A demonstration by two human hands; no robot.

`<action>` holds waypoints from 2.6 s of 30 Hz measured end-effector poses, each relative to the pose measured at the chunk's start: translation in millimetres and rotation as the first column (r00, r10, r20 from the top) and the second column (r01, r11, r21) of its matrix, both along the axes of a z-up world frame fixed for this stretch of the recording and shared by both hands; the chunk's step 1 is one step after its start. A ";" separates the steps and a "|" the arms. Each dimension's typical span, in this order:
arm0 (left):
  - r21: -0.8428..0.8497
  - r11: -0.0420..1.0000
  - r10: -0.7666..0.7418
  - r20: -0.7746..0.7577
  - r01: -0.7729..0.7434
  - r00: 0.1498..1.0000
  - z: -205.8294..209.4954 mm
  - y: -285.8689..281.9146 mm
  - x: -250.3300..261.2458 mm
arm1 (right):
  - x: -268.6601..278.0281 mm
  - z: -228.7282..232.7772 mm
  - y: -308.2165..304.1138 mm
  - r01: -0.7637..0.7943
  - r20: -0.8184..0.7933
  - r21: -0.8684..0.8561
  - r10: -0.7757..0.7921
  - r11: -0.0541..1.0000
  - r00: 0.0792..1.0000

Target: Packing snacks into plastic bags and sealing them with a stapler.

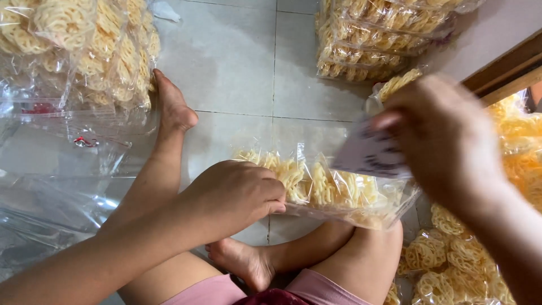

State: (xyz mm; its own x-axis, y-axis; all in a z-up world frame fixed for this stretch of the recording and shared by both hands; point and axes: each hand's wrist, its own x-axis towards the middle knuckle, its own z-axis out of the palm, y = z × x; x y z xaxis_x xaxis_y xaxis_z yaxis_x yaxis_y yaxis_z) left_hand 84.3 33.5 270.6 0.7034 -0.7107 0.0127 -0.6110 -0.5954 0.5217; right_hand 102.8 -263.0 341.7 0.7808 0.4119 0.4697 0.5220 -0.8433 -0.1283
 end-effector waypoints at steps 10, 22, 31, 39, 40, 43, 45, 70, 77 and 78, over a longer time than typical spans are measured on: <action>-0.143 0.989 -0.013 0.243 0.049 0.970 -2.5 15.3 -7.0 | -13.6 -35.4 61.0 -0.278 -0.635 -0.048 0.185 0.959 0.750; -0.140 0.979 -0.085 0.372 0.147 0.924 -4.6 5.2 -10.5 | -12.4 -41.8 48.6 -0.252 -0.810 -0.134 0.041 0.958 0.585; -0.143 0.978 -0.096 0.349 0.155 0.932 -0.7 7.5 -15.3 | -16.2 -30.3 35.5 -0.323 -0.721 -0.068 0.178 0.944 0.670; -0.194 0.977 0.001 0.415 0.087 0.910 -7.8 15.1 -26.8 | -34.2 -48.9 39.1 -0.236 -0.623 0.116 0.256 0.965 0.739; -0.252 0.966 0.037 0.376 0.063 0.926 -7.7 15.5 -28.8 | -36.9 -46.0 37.8 -0.193 -0.659 0.159 0.250 0.968 0.709; -0.304 0.952 0.075 0.347 0.037 0.935 -7.8 16.8 -33.9 | -37.6 -52.5 32.6 -0.140 -0.796 0.070 0.139 0.988 0.589; -0.302 0.952 0.079 0.368 0.039 0.927 -6.4 18.4 -33.8 | -38.4 -61.0 24.6 -0.151 -0.867 -0.065 0.019 0.986 0.498; -0.750 0.520 0.190 -0.364 -0.408 0.912 -101.3 46.0 -13.4 | -83.8 -197.5 -134.4 0.297 -0.375 0.918 0.333 0.262 0.865; -0.762 0.379 0.316 -0.427 -0.525 0.847 -114.7 43.3 -17.5 | -66.3 -177.3 -111.5 0.275 -0.412 0.863 0.272 0.424 0.870; -0.759 0.379 0.321 -0.429 -0.530 0.844 -114.4 45.1 -18.8 | -64.7 -175.7 -107.4 0.276 -0.414 0.863 0.278 0.424 0.867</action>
State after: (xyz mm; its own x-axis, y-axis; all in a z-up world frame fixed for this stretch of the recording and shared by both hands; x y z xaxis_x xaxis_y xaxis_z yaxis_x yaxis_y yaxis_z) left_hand 65.5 78.6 156.1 0.9693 -0.0320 0.2438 -0.2428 0.0309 0.9696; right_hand 38.1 -370.4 166.0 0.9857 -0.0134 0.1682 0.1661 -0.1015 -0.9809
